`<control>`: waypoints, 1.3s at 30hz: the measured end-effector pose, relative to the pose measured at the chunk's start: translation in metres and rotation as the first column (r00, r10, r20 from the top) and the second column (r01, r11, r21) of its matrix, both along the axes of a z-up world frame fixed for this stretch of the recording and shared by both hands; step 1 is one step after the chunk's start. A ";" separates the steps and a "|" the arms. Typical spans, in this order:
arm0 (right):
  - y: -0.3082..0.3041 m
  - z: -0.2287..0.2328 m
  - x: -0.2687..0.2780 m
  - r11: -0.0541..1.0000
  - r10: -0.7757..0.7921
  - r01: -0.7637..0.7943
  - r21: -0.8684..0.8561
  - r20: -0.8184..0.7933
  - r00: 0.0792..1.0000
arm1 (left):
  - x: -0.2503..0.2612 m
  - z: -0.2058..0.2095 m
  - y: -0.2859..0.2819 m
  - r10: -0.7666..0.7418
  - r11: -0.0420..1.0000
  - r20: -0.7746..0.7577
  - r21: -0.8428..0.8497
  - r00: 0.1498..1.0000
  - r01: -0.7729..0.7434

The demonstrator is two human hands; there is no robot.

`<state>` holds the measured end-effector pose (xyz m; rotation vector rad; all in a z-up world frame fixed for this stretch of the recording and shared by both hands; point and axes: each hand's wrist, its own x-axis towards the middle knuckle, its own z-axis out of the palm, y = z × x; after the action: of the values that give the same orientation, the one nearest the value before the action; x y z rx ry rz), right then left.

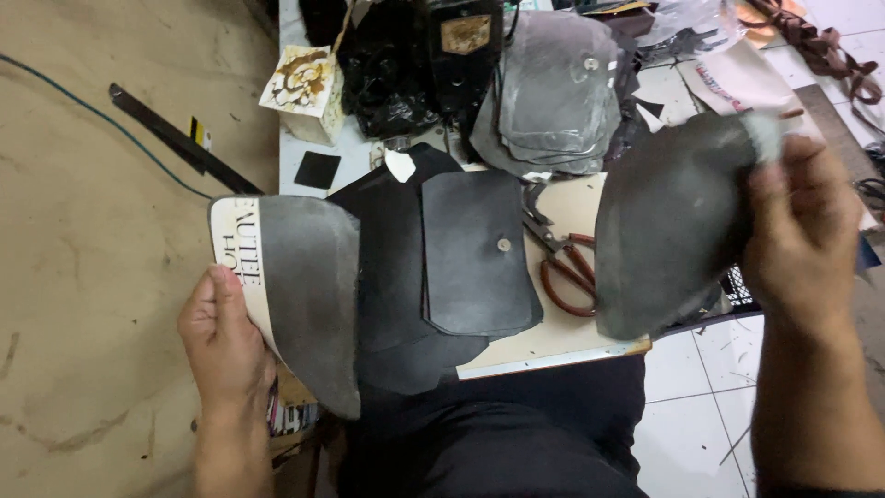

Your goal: The person handles black leather pieces, aligns edges, and attaches a thin strip to a larger piece. They repeatedly pick up and place down leather parts, using both hands to fold and align edges. The person also handles a small green item and a white paper, placing them aside.

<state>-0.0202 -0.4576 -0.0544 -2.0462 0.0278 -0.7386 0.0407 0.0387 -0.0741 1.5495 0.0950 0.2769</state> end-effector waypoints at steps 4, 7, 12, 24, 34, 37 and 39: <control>-0.018 0.008 0.043 0.917 -0.036 -0.107 0.385 0.345 0.938 | 0.006 -0.040 -0.008 0.084 0.968 -0.243 -0.209 0.966 -0.137; -0.042 0.007 0.114 0.415 -0.388 -0.257 0.873 0.425 0.818 | 0.015 -0.086 -0.016 0.035 0.958 -0.228 -0.268 0.973 -0.097; -0.056 -0.069 0.270 0.851 -0.157 -0.086 0.518 0.409 0.899 | 0.012 -0.069 -0.030 0.052 0.938 -0.329 -0.309 0.943 -0.159; -0.019 -0.091 0.325 0.846 -0.422 0.442 -0.299 0.131 0.897 | 0.108 -0.250 0.042 -0.703 -0.509 0.708 -0.433 -0.070 0.744; -0.029 -0.082 0.262 0.959 -0.234 0.223 0.174 0.041 0.971 | 0.109 -0.262 0.029 -0.583 -0.509 0.812 -0.338 -0.029 0.792; -0.008 -0.072 0.199 0.892 -0.222 0.262 0.370 -0.147 0.964 | 0.119 -0.261 0.034 -0.696 -0.474 0.714 -0.373 -0.080 0.797; 0.014 -0.073 0.160 0.877 -0.155 0.189 0.441 -0.111 0.982 | 0.105 -0.248 0.025 -0.642 -0.447 0.766 -0.401 0.025 0.800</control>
<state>0.1401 -0.4435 -0.1272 -1.6331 0.3945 -0.6903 0.1456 0.0634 -0.3220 0.0748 -0.9788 -0.8352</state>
